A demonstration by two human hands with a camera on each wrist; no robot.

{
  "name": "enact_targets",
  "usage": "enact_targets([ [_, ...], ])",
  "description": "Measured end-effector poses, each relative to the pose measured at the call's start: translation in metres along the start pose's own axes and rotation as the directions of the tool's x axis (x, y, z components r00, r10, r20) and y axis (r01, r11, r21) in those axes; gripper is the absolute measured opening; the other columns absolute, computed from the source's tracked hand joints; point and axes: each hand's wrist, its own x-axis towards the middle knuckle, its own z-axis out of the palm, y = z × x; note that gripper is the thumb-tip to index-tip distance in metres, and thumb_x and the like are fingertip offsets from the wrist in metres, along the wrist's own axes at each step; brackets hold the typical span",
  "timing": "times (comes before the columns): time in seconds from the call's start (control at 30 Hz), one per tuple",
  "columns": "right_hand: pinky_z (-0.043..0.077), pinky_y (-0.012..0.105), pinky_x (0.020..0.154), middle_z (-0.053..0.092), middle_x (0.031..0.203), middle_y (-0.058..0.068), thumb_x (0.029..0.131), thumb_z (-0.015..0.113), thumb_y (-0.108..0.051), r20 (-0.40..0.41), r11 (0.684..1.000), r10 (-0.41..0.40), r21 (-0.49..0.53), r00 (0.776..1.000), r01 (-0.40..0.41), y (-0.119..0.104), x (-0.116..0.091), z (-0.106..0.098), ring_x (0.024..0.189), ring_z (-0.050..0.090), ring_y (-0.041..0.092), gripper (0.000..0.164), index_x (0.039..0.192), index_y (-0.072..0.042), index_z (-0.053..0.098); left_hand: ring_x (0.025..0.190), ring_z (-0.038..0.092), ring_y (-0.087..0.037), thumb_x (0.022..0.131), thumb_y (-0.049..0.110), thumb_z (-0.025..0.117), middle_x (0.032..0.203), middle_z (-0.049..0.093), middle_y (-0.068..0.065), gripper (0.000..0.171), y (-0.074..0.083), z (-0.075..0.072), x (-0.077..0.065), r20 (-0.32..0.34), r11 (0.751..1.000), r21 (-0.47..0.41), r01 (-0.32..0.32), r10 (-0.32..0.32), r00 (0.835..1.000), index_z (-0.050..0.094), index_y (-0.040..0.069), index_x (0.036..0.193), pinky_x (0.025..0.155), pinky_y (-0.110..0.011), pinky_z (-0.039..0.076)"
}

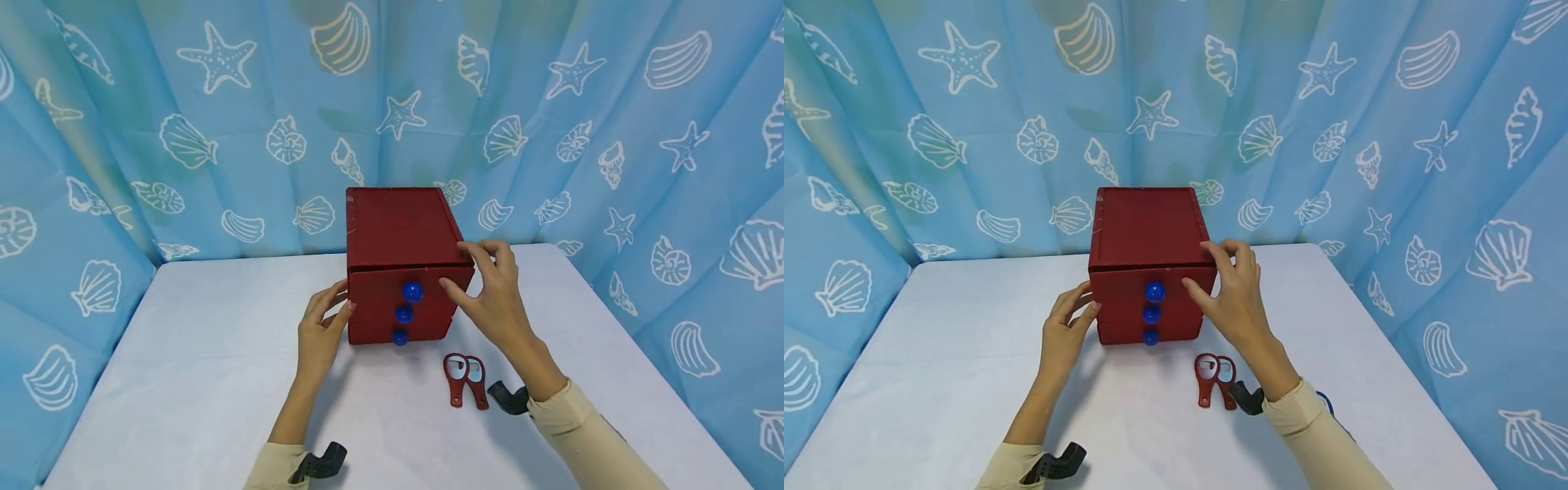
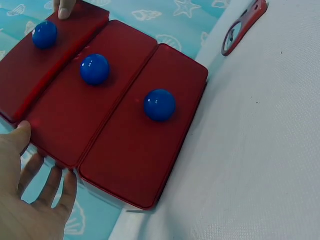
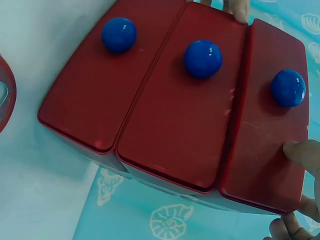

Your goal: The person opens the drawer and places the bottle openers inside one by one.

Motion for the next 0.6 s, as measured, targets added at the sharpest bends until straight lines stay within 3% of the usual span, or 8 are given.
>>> enact_targets([
  [0.1,0.033,0.046,0.081,0.044,0.116,0.014,0.071,0.080,-0.022,-0.005,1.000,0.014,0.006,1.000,-0.014,0.002,0.004,0.007,0.108,0.040,0.025,0.059,0.122,-0.006,0.055,0.114,0.053,-0.019,0.087,0.032,0.063,0.121,0.052,0.012,0.041,0.002,-0.001,0.001,-0.004,1.000,0.000,-0.001,0.001,1.000,0.055,0.032,0.127,0.085,-0.028,0.050],
  [0.23,0.037,0.043,0.081,0.043,0.117,0.014,0.070,0.080,-0.021,-0.007,0.999,0.030,0.035,1.000,-0.029,0.005,0.011,0.011,0.108,0.041,0.024,0.060,0.123,-0.006,0.054,0.115,0.051,-0.028,0.088,0.022,0.062,0.122,0.053,0.002,0.041,0.018,-0.004,0.004,-0.003,0.999,-0.040,-0.032,0.032,0.999,0.055,0.020,0.128,0.086,-0.037,0.050],
  [0.4,0.041,0.036,0.079,0.042,0.118,0.010,0.073,0.078,-0.021,-0.029,0.985,0.131,0.113,0.991,-0.127,0.009,0.001,0.010,0.107,0.042,0.018,0.059,0.126,-0.013,0.054,0.114,0.051,-0.031,0.089,0.015,0.062,0.122,0.053,-0.006,0.041,0.032,-0.007,0.003,0.012,0.998,-0.054,-0.038,0.039,0.999,0.054,0.011,0.128,0.087,-0.036,0.049],
  [0.6,0.040,0.031,0.078,0.047,0.118,0.004,0.079,0.072,-0.017,-0.021,0.950,0.274,0.162,0.962,-0.267,0.016,-0.044,0.022,0.103,0.046,0.014,0.050,0.126,-0.016,0.054,0.114,0.052,-0.025,0.088,0.021,0.062,0.124,0.052,0.004,0.042,0.007,-0.009,0.003,0.029,0.999,-0.010,-0.031,0.031,0.999,0.054,0.026,0.129,0.084,-0.027,0.050],
])
